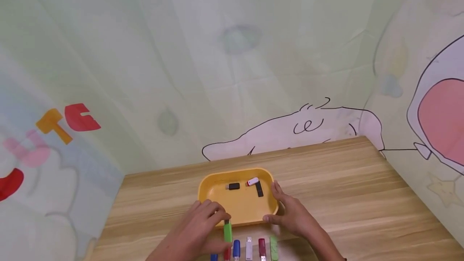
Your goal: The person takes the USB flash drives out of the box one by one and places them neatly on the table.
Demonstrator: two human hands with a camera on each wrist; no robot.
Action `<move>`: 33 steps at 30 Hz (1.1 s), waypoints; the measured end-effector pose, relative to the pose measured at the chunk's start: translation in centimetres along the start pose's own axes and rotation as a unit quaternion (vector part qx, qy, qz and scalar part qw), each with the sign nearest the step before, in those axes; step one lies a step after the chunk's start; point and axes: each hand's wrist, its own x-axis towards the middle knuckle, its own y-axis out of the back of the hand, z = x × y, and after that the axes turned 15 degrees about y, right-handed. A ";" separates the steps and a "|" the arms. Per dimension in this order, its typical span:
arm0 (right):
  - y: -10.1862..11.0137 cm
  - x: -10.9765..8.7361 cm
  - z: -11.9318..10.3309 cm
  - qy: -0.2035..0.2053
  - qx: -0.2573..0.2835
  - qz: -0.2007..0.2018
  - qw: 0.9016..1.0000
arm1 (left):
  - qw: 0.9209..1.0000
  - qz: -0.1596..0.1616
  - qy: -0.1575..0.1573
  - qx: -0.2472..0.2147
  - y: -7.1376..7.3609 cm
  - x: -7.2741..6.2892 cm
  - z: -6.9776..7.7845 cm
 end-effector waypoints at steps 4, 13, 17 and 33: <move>0.1 0.0 -0.1 0.007 0.000 0.000 1.000 | 1.000 -0.026 0.013 0.007 0.1 -0.2 0.3; 0.2 0.3 -0.3 -0.008 0.001 -0.003 1.000 | 1.000 -0.016 -0.006 0.020 -0.7 -1.1 0.0; 0.2 0.3 -0.4 -0.007 -0.003 -0.001 1.000 | 0.999 -0.040 0.001 0.002 -1.2 -1.6 0.0; 0.2 0.2 -0.4 -0.007 0.002 -0.001 1.000 | 0.999 -0.038 0.005 -0.008 -4.1 -2.9 0.0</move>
